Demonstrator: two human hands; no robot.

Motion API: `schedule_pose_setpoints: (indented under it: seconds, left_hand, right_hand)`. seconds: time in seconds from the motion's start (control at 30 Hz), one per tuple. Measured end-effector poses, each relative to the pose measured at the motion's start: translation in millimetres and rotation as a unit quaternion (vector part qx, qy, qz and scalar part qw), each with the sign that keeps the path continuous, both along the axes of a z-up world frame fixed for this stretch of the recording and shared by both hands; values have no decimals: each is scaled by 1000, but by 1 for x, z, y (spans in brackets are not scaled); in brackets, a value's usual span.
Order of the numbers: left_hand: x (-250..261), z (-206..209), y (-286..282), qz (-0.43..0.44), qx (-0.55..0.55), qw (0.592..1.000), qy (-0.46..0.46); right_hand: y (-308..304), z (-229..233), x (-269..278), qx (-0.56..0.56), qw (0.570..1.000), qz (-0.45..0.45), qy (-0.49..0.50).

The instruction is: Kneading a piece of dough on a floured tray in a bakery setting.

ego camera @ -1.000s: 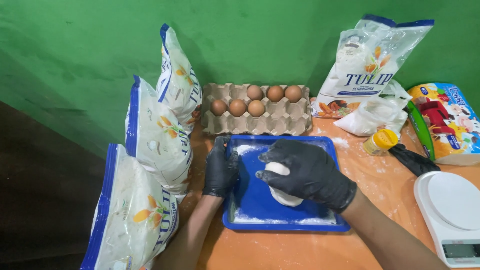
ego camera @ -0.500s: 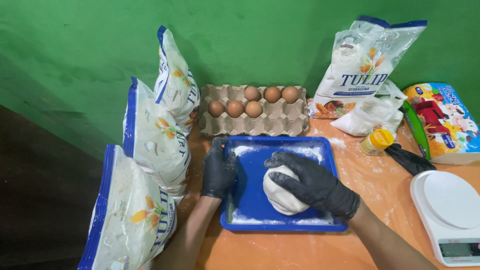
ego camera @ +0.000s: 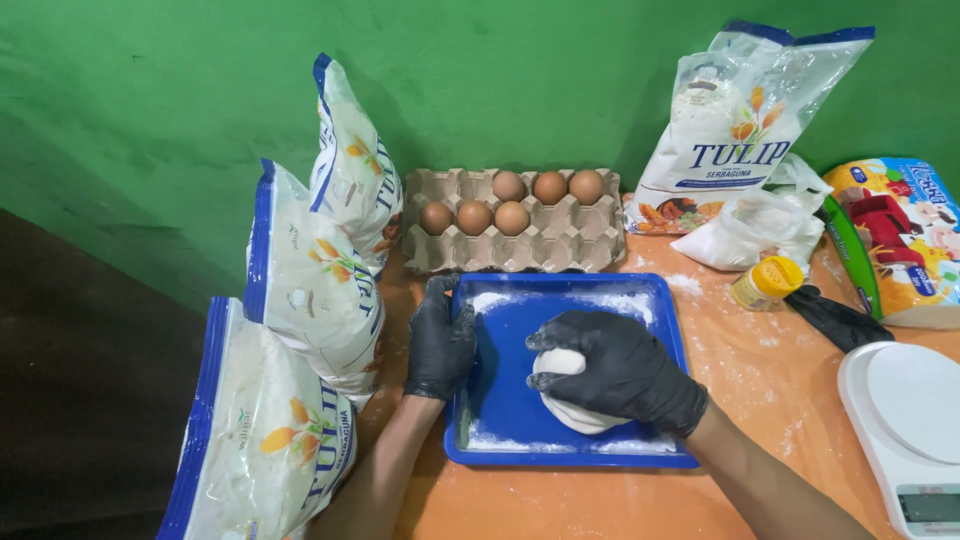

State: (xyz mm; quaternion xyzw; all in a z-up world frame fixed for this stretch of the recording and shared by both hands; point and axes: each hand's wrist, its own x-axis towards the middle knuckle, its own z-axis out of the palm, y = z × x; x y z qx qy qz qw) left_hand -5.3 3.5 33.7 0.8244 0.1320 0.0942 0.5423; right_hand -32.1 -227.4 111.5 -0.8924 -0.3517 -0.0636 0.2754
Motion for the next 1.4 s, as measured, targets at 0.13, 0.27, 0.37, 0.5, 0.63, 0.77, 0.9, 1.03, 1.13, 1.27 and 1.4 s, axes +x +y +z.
schedule_pose_setpoints:
  seconds: [0.13, 0.27, 0.37, 0.5, 0.63, 0.77, 0.9, 1.03, 1.13, 1.27, 1.4]
  left_hand:
    - [-7, 5, -1, 8, -26, 1000, -1]
    - [-3, 17, -2, -5, -12, 1000, 8]
    - [1, -1, 3, -9, -7, 1000, -19]
    - [-1, 1, 1, -11, 8, 1000, -12]
    - [-2, 12, -2, -3, 11, 1000, 6]
    - [-5, 8, -3, 22, 1, 1000, 14]
    - [-7, 1, -1, -11, 32, 993, -114]
    - [-6, -4, 0, -24, 47, 995, -82]
    - [-6, -4, -2, -29, 65, 995, -72]
    - [-11, 12, -5, -16, 65, 997, -35]
    - [-11, 12, -5, -30, 49, 998, -40]
  right_hand:
    - [-17, -3, -2, 144, 953, -109, 245]
    - [-26, 2, -11, 231, 917, -135, 294]
    - [-37, 7, -8, 149, 965, -51, 211]
    - [-20, -10, 12, 5, 988, -13, -151]
    - [12, 4, 10, -174, 985, 11, -3]
    - [3, 15, -11, -297, 951, -1, 86]
    - [-38, -13, -30, -92, 990, 74, -76]
    - [-52, 0, -55, 54, 992, -114, 19]
    - [-45, 35, -63, 182, 941, -268, 97]
    - [-38, 76, -68, 254, 944, -197, -71]
    - [-26, 58, -58, 225, 947, -154, -168]
